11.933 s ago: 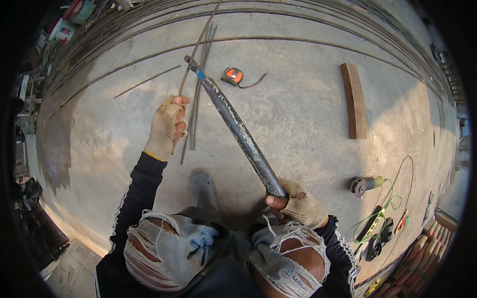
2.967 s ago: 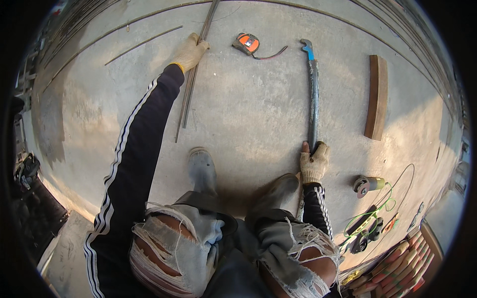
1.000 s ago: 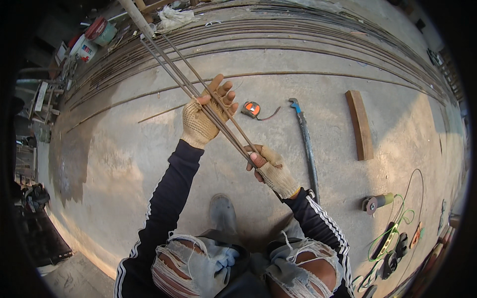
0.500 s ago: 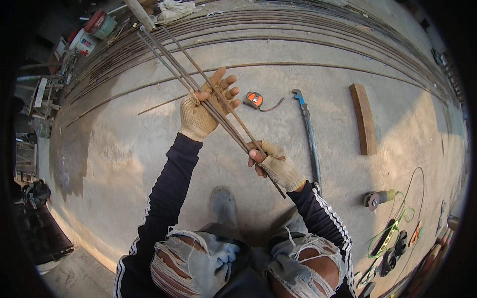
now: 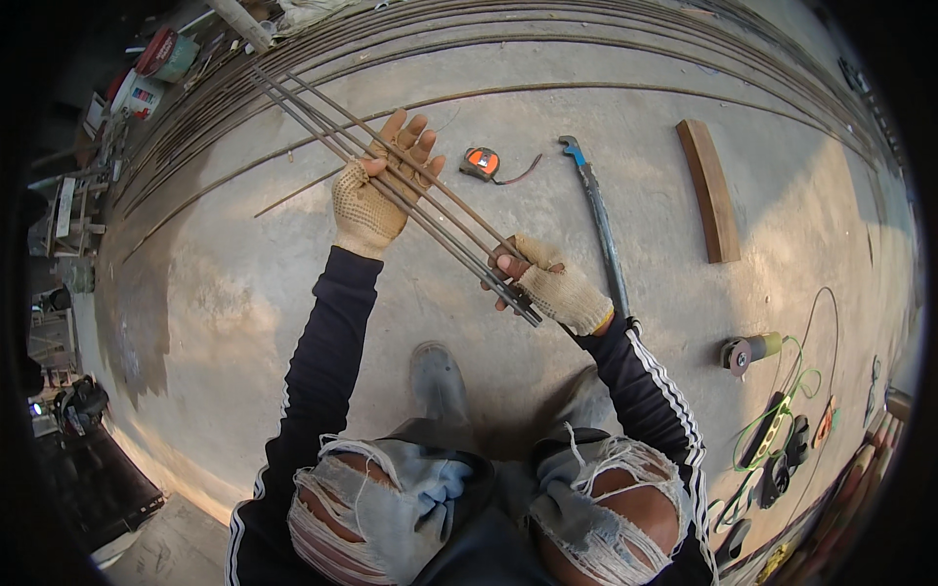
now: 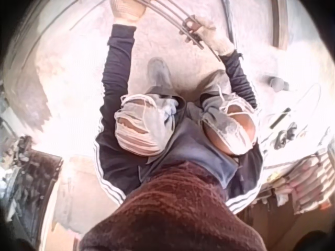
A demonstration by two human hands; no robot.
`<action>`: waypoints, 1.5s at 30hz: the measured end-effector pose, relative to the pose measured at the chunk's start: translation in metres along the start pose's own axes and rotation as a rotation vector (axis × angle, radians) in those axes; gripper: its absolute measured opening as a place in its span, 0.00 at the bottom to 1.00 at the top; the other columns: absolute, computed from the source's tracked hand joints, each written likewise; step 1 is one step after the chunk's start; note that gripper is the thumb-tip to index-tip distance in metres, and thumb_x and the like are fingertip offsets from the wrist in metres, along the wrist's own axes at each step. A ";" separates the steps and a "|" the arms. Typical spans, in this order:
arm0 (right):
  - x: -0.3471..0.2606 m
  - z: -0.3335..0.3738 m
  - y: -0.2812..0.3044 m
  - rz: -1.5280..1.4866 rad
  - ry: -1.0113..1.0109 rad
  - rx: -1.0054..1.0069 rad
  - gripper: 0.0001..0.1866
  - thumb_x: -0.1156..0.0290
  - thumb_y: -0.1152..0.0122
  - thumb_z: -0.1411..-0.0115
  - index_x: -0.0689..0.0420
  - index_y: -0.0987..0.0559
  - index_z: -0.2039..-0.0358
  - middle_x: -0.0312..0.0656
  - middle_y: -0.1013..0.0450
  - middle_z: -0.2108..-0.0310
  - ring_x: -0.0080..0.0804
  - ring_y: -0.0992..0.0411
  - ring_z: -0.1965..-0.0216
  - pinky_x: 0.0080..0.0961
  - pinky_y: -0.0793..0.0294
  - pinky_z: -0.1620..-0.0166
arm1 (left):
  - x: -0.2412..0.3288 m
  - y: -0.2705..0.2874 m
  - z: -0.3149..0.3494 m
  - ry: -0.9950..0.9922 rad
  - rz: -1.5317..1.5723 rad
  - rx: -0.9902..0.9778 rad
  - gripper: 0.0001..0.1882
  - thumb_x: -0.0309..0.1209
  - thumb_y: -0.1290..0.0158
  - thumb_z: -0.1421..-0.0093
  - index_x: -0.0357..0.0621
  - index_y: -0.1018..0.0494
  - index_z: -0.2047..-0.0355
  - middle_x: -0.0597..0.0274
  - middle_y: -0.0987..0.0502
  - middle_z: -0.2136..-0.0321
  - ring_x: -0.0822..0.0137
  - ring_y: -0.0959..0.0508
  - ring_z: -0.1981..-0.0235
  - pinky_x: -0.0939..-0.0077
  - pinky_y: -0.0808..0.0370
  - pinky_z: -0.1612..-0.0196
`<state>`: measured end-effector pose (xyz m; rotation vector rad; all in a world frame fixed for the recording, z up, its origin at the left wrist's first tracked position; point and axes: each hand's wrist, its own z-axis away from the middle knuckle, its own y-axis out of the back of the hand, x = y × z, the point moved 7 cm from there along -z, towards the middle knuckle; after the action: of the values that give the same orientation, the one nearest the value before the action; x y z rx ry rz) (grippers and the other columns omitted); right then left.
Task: The person uses a tape measure to measure several metal rods laid on the floor. They adjust the rods and reposition the tape measure to verify lengths.
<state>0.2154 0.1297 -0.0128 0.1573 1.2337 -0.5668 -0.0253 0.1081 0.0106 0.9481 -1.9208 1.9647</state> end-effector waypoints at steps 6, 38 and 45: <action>0.001 0.006 0.009 -0.005 -0.114 -0.009 0.24 0.51 0.41 0.26 0.62 0.24 0.47 0.45 0.19 0.59 0.27 0.18 0.68 0.22 0.19 0.70 | 0.003 0.009 0.002 -0.019 -0.006 0.041 0.41 0.23 0.50 0.43 0.43 0.41 0.26 0.50 0.30 0.32 0.53 0.28 0.32 0.46 0.30 0.28; 0.056 -0.004 -0.008 -0.210 -0.042 0.159 0.48 0.40 0.31 0.36 0.57 0.38 0.27 0.52 0.29 0.39 0.38 0.28 0.37 0.39 0.23 0.39 | -0.033 0.087 0.021 -0.149 0.200 0.443 0.03 0.23 0.54 0.26 0.38 0.31 0.56 0.56 0.24 0.67 0.61 0.19 0.62 0.45 0.29 0.30; 0.006 -0.022 0.034 -0.667 0.360 0.385 0.27 0.48 0.39 0.28 0.61 0.22 0.45 0.54 0.21 0.47 0.43 0.22 0.43 0.43 0.23 0.37 | -0.103 0.028 0.059 0.073 0.182 0.646 0.08 0.31 0.50 0.25 0.40 0.32 0.61 0.59 0.26 0.66 0.57 0.21 0.52 0.48 0.28 0.30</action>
<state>0.2147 0.1663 -0.0326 0.1741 1.5162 -1.4052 0.0535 0.0760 -0.0773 0.8318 -1.3795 2.7636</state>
